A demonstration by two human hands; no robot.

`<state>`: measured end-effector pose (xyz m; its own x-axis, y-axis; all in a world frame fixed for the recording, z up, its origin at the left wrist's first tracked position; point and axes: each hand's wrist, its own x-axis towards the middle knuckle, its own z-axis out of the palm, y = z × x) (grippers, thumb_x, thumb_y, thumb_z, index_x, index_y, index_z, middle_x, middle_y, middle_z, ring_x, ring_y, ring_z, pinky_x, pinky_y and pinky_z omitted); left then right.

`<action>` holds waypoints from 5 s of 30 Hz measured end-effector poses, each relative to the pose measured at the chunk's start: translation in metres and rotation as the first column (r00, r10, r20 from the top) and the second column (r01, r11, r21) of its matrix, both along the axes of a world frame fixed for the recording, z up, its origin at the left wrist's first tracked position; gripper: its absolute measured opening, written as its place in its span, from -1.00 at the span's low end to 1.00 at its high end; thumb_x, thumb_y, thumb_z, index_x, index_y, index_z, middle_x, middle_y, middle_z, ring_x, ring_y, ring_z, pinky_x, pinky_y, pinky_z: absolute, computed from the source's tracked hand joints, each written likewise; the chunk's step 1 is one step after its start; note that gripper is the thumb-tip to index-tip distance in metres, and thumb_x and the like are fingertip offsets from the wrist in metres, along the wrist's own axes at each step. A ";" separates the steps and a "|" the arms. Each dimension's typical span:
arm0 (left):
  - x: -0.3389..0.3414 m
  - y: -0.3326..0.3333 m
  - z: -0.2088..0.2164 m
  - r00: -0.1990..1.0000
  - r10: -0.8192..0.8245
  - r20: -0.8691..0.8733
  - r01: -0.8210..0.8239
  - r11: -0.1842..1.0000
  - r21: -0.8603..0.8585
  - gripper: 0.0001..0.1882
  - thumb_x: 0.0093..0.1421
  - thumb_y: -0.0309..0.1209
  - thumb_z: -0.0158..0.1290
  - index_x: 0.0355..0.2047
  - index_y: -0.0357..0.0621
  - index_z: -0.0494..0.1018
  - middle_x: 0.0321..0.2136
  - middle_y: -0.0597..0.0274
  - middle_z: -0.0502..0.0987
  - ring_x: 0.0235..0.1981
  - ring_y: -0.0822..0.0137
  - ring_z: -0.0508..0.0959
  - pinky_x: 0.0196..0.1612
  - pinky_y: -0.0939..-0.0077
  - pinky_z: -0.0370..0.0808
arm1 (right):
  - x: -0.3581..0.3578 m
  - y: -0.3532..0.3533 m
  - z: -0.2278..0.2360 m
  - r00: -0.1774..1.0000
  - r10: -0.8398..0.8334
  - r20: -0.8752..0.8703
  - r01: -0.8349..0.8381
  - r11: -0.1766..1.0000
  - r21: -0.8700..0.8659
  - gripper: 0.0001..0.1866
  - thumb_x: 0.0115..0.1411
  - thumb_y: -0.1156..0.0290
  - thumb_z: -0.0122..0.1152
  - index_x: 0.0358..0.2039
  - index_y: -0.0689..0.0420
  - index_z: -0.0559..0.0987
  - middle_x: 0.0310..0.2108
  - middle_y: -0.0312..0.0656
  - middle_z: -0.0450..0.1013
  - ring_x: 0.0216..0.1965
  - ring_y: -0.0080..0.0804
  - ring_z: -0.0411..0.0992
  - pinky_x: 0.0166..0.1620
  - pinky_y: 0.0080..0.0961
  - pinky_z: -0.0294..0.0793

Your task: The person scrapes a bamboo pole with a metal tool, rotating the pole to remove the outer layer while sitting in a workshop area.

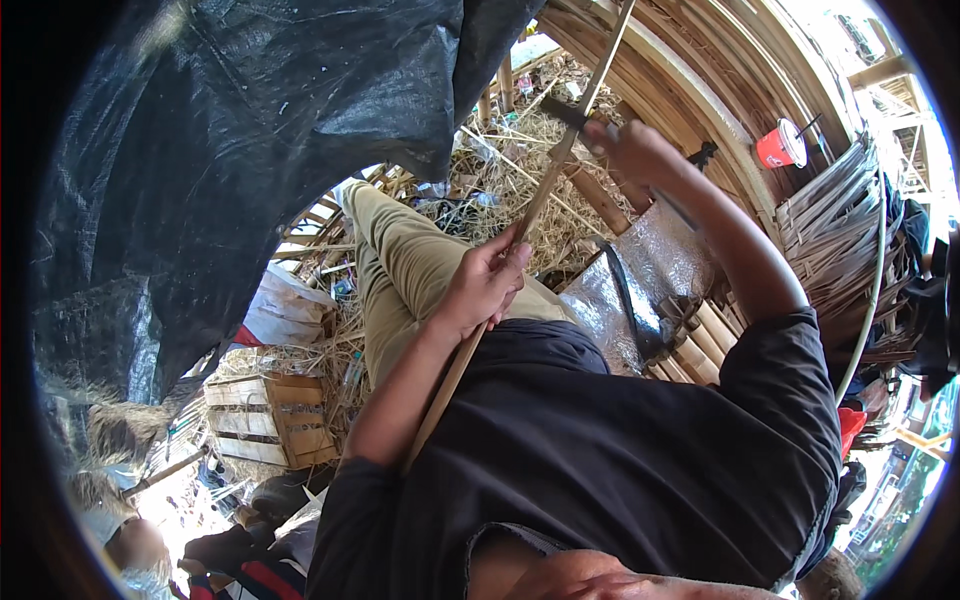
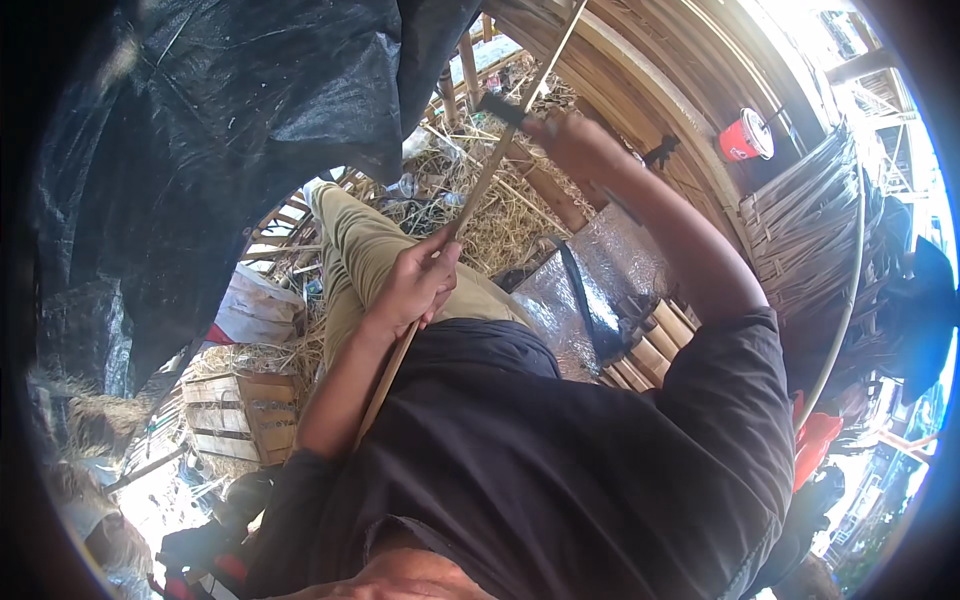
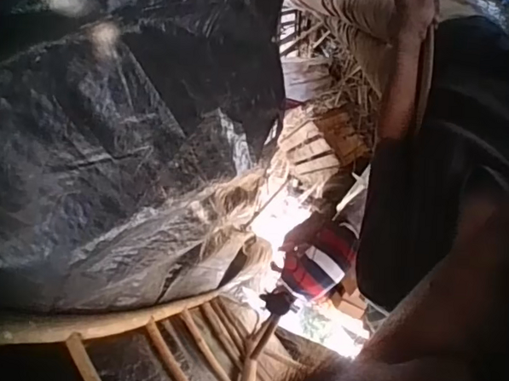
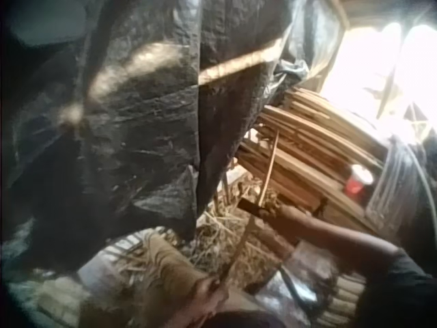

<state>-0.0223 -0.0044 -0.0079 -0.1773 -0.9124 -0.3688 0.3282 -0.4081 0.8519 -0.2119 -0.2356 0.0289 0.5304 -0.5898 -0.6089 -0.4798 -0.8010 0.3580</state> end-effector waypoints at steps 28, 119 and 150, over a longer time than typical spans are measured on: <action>0.000 -0.005 0.004 0.994 -0.039 0.101 0.031 0.996 0.085 -0.63 0.34 -0.10 0.07 -0.43 -0.15 0.39 -0.70 0.48 0.30 -0.86 0.68 0.23 -0.84 0.69 0.17 | 0.017 0.064 0.054 0.572 -0.712 0.406 0.564 0.702 0.435 -0.45 0.46 0.01 -0.23 -0.07 0.27 0.53 -0.46 -0.02 0.55 -0.36 -0.34 0.61 -0.40 -0.44 0.63; 0.005 0.003 -0.008 0.995 -0.006 -0.102 0.009 1.000 0.028 -0.60 0.46 -0.06 -0.22 -0.44 -0.03 0.19 -0.69 0.44 0.23 -0.86 0.65 0.20 -0.86 0.72 0.14 | 0.000 0.131 -0.004 -0.158 -0.909 0.386 0.239 0.344 0.908 -0.51 0.43 0.09 -0.07 -0.27 0.33 0.54 -0.63 -0.24 0.40 -0.66 -0.48 0.41 -0.55 -0.45 0.40; 0.011 0.006 0.005 1.000 0.013 0.020 -0.014 1.000 0.017 -0.62 0.46 -0.12 -0.21 -0.45 -0.06 0.23 -0.75 0.46 0.23 -0.88 0.65 0.21 -0.86 0.69 0.15 | 0.024 0.137 -0.011 -0.028 -0.938 -0.345 0.016 -0.346 0.938 -0.26 0.33 -0.34 -0.18 -0.73 0.04 0.26 -0.81 -0.39 0.06 -0.81 -0.59 0.06 -0.74 -0.57 0.03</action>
